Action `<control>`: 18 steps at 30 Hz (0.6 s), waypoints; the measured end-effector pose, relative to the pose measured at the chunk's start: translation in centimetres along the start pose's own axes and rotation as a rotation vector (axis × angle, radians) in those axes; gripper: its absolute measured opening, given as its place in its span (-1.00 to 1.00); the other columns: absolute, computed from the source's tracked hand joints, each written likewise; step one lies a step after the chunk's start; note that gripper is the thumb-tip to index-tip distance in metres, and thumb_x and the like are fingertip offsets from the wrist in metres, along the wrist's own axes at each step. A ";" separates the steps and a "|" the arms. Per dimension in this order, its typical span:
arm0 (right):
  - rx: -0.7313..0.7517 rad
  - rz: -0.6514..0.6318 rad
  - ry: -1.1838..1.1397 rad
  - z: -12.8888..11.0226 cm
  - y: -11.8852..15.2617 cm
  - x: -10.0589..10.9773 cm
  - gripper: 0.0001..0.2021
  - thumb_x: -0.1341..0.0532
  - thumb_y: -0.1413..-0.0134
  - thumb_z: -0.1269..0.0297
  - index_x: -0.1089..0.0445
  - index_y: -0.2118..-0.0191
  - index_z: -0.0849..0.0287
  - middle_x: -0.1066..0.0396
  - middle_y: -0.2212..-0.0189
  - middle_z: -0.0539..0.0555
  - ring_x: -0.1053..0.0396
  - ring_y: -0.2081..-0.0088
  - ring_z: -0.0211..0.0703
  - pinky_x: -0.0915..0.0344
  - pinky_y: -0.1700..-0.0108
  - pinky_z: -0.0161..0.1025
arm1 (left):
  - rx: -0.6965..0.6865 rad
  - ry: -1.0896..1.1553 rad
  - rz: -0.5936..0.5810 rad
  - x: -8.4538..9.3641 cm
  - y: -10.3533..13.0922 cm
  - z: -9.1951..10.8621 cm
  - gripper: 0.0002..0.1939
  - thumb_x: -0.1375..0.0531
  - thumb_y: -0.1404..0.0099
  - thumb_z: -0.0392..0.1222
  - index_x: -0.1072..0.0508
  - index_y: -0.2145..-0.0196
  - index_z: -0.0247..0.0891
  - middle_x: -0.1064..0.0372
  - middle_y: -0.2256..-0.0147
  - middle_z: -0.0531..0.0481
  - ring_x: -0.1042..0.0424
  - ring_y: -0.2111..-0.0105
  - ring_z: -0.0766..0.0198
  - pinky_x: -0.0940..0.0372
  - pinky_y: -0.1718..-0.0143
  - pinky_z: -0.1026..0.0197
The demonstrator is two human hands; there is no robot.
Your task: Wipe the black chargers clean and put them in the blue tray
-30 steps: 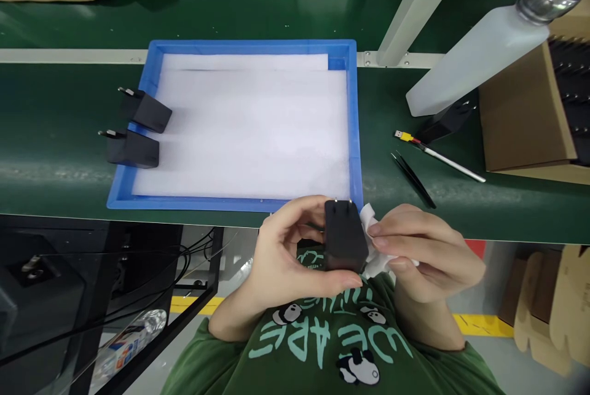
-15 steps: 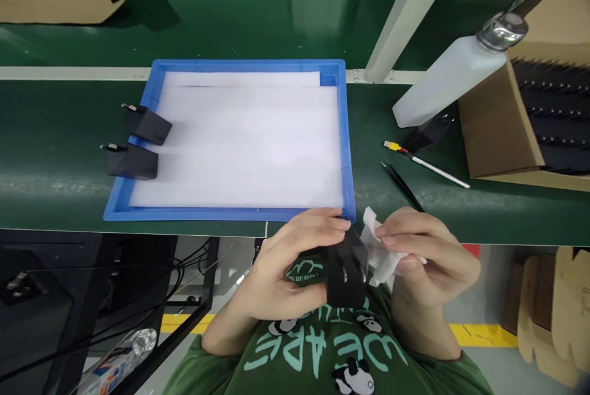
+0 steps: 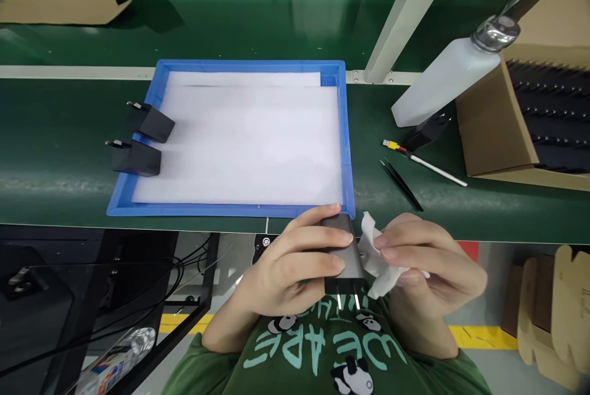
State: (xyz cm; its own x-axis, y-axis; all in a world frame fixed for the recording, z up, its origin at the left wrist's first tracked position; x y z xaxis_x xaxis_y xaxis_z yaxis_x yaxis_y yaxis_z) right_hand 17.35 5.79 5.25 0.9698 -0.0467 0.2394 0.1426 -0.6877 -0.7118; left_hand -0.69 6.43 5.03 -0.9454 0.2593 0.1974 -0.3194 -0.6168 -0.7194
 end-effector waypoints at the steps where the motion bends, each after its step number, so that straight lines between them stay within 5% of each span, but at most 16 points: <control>1: 0.017 0.048 -0.056 -0.3 -0.4 0.2 -0.71 -0.19 -0.38 0.40 -0.54 -0.12 0.16 -0.54 0.26 0.10 -0.49 0.38 -0.15 -0.46 0.46 -0.13 | -0.009 -0.015 -0.003 0.0 0.1 0.1 -0.58 -0.30 -0.37 -0.27 -0.37 -0.16 -0.19 -0.54 -0.02 -0.14 -0.58 -0.02 0.14 -0.38 -0.34 -0.18; 9: 0.012 0.106 -0.150 -0.7 -1.0 0.3 -0.75 -0.24 -0.31 0.47 -0.61 -0.01 0.26 -0.58 0.26 0.15 -0.49 0.39 -0.15 -0.47 0.48 -0.13 | -0.018 0.011 -0.019 -0.1 0.0 0.2 -0.51 -0.31 -0.34 -0.36 -0.37 -0.19 -0.26 -0.52 -0.06 -0.18 -0.54 -0.10 0.14 -0.31 -0.39 -0.15; 18: 0.022 0.066 -0.159 -0.4 -1.1 0.1 -0.74 -0.26 -0.31 0.48 -0.59 -0.05 0.28 -0.57 0.23 0.15 -0.52 0.33 -0.14 -0.48 0.40 -0.17 | 0.231 0.137 0.052 -0.1 0.1 -0.9 -0.26 -0.48 -0.14 -0.37 -0.38 -0.24 -0.24 -0.50 -0.09 -0.23 -0.49 -0.17 -0.03 -0.45 -0.25 -0.07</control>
State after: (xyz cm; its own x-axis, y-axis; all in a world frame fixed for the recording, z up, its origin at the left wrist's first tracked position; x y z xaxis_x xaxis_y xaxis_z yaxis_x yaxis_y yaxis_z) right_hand 17.23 6.28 6.29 0.9960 0.0252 0.0856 0.0803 -0.6710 -0.7371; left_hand -0.62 6.97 4.35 -0.9485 0.3107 0.0610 -0.2914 -0.7811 -0.5523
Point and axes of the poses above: each hand's wrist, its own y-axis away from the middle knuckle, its own x-axis out of the back of the hand, z = x × y, the point moved 8 cm from there along -y, towards the middle knuckle
